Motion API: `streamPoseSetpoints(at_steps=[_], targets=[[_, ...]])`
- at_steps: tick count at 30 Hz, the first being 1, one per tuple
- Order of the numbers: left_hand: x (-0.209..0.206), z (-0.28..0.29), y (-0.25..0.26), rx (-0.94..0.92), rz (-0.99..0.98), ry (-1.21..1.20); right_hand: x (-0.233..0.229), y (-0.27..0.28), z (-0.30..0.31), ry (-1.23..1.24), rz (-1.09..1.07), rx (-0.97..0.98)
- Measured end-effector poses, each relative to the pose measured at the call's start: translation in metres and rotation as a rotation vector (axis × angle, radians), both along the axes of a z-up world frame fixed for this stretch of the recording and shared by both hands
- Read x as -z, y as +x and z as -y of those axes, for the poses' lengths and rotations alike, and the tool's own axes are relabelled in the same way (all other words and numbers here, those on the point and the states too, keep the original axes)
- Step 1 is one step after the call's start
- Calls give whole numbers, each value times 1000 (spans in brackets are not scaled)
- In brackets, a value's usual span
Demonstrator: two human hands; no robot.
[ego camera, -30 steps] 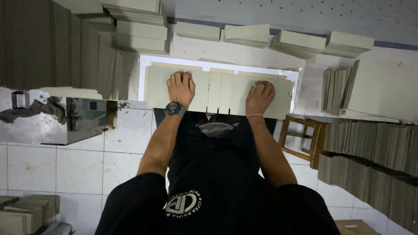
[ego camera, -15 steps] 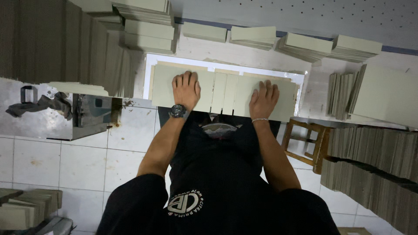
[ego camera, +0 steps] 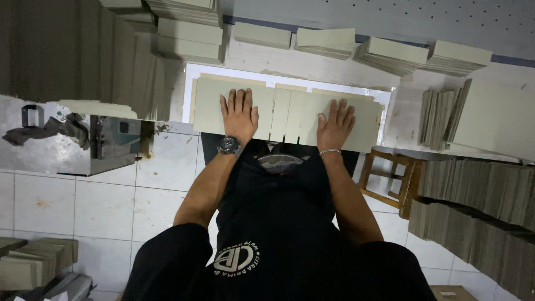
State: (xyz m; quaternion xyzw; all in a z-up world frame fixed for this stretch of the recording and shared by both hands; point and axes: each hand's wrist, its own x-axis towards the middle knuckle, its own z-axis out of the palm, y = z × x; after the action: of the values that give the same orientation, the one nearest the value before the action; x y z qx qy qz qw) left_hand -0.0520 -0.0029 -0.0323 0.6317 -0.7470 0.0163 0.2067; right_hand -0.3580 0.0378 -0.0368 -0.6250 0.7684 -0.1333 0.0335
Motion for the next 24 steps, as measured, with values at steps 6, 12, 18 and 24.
streamPoseSetpoints(at_steps=[6,12,18,24], targets=[[-4,-3,-3,-13,10,25,6,1,5,101,16,55],[-1,-4,-6,-28,37,57,16,2,11,155,-179,-15],[-8,-6,-5,-1,64,104,2,24,10,120,-36,-46],[-9,-5,-3,14,65,216,25,25,11,4,93,-168]])
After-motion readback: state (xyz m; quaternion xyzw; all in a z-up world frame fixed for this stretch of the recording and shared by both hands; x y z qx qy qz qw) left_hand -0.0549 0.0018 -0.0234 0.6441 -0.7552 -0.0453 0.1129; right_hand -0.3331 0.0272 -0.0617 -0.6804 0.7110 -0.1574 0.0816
